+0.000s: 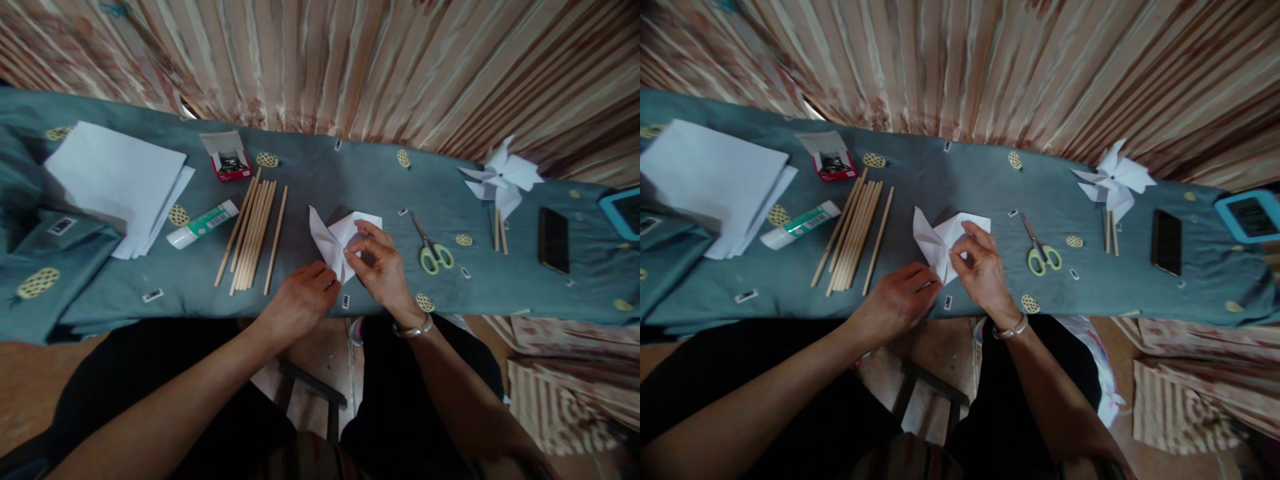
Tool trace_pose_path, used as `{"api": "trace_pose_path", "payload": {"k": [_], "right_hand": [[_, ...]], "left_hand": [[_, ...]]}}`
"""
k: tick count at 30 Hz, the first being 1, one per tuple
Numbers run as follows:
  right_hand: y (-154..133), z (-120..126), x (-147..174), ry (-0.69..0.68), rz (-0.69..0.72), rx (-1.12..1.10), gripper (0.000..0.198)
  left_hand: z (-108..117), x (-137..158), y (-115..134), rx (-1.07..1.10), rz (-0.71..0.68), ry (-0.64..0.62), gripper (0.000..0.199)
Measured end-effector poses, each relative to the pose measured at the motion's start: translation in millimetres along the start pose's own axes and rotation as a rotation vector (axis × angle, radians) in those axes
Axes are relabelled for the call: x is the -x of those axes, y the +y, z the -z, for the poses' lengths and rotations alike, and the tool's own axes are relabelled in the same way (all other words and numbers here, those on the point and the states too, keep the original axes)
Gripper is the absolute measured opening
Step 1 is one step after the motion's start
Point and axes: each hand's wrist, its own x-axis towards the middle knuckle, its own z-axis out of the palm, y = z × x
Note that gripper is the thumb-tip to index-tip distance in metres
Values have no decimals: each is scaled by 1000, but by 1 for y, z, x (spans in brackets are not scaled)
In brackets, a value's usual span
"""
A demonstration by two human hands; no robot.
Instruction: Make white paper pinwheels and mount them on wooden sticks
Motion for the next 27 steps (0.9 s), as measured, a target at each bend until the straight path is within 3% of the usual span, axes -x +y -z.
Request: {"api": "trace_pose_path", "payload": {"k": [27], "right_hand": [[1,-2,-1,15,-18,1,2]], "left_hand": [[-2,1,0,-12,-9,15,14]]}}
